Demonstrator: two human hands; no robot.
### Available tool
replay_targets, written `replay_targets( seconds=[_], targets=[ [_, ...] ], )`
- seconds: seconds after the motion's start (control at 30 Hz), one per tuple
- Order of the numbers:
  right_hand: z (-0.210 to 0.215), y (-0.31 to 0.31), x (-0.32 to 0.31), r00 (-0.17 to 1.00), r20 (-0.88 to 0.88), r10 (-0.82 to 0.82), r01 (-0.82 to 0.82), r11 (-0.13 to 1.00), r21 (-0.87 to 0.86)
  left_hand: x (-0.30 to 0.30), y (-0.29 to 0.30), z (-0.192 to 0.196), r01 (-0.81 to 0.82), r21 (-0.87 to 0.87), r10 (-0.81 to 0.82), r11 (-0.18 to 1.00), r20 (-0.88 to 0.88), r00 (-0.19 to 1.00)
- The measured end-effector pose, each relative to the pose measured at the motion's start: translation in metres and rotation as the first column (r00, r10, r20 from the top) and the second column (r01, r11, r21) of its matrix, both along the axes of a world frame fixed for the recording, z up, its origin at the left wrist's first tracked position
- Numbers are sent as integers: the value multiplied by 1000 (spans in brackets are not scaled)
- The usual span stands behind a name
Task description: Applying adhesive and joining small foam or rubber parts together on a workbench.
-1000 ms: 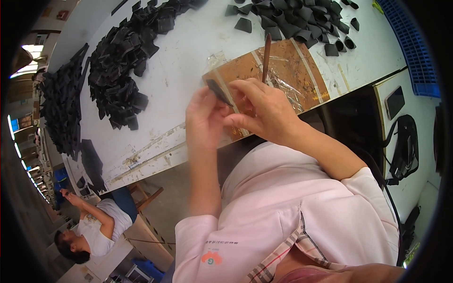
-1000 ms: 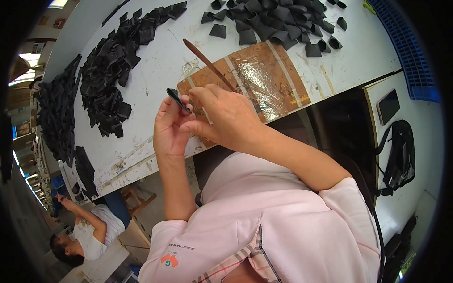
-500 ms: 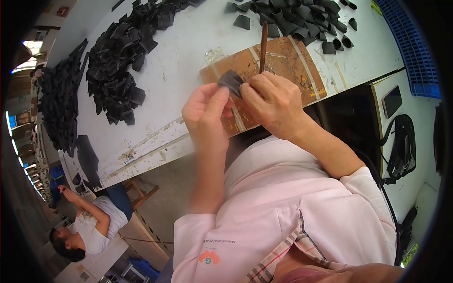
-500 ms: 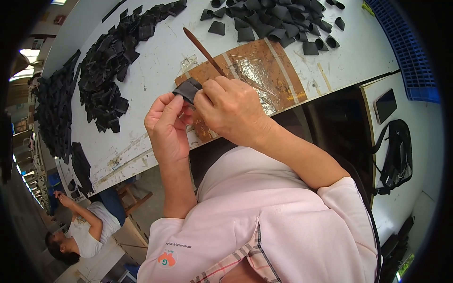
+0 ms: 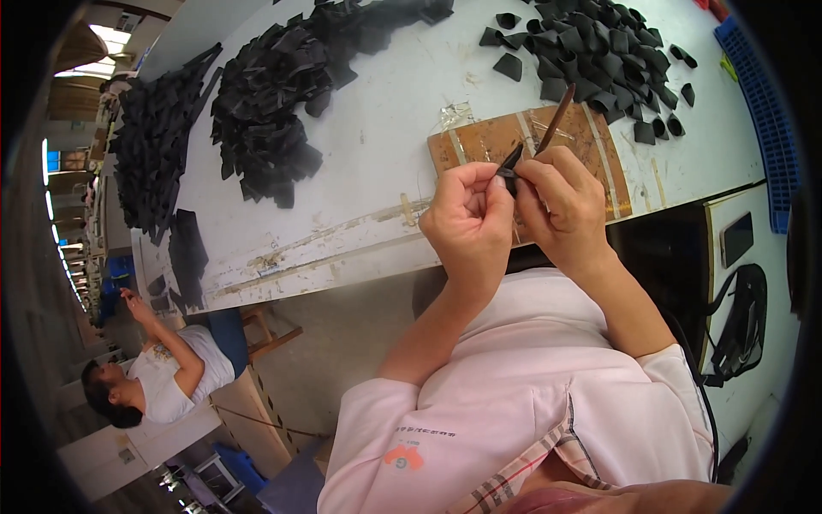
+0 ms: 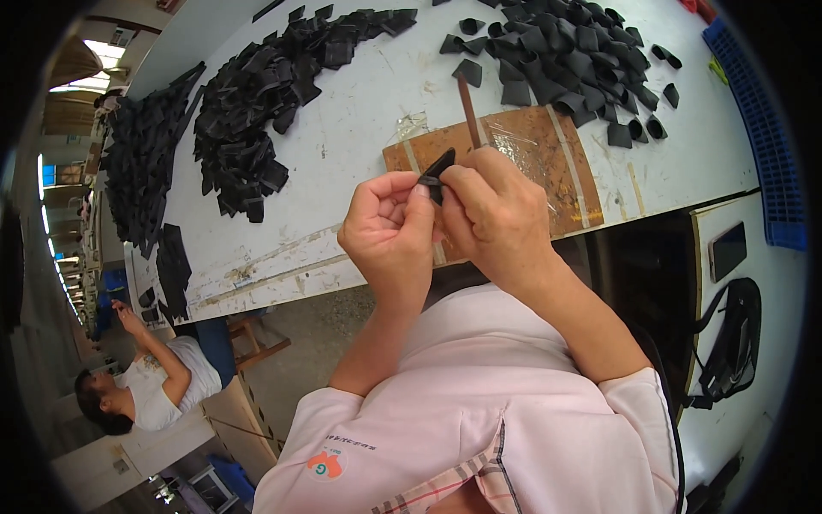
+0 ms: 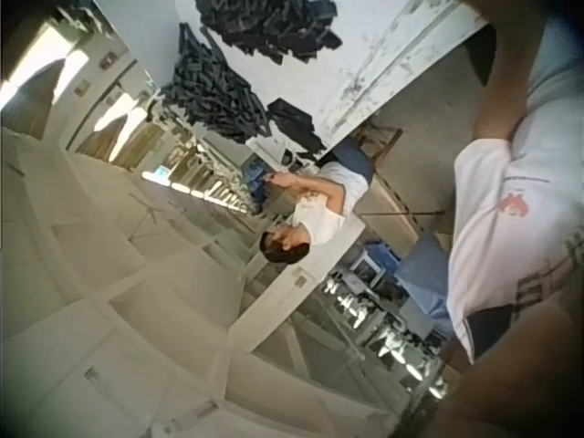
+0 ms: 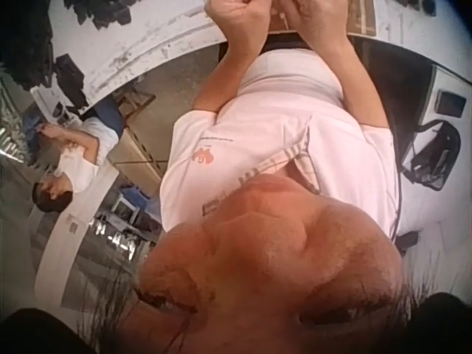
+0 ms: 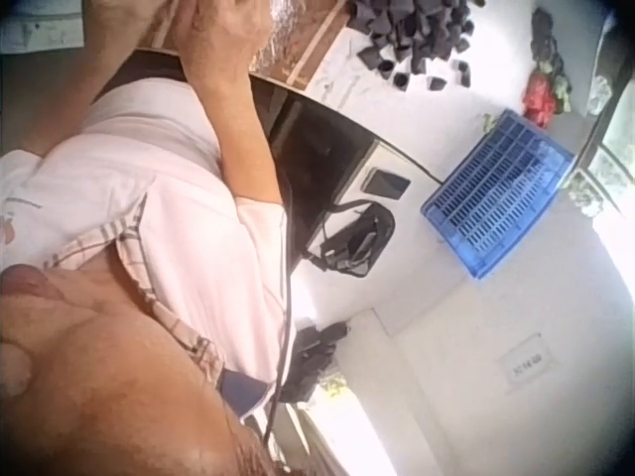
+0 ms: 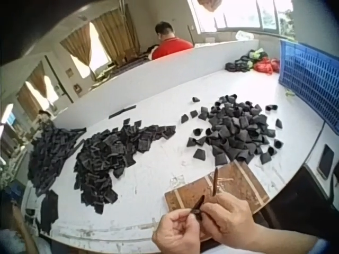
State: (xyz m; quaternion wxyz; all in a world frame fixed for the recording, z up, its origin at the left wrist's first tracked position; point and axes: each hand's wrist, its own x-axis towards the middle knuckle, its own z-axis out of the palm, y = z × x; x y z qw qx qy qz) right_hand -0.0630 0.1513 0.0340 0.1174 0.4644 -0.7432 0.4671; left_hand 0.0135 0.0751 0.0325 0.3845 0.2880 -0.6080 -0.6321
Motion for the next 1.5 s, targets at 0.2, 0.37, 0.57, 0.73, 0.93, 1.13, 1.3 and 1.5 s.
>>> replay_targets(
  seconds=[0.2,0.37,0.57,0.73,0.93,1.13,1.3,1.5],
  targets=[
    [11,8,-10,626,770,120,-32,991,-128,2,-20,13,537,616,-294,576,-457,839],
    [9,17,-23,-352,794,496,-51,836,-546,-7,-4,20,199,143,-182,970,-122,976],
    [39,20,-34,57,910,411,-228,893,-389,-20,-9,32,360,328,-269,873,-291,918],
    [83,1,-52,283,813,509,-309,851,-425,-30,-36,57,886,462,-112,-29,-883,457],
    [34,-2,-68,94,850,519,-356,815,-458,-37,-49,13,801,597,-146,39,-790,596],
    [57,-6,-62,174,829,532,-326,825,-461,-32,-42,34,862,506,-110,42,-855,507],
    [37,-4,-70,92,861,500,-348,826,-443,-31,-14,46,495,256,-391,830,-366,845],
    [38,-5,-67,188,848,496,-340,843,-417,-36,-3,48,106,-276,-80,955,103,991]
  ],
)
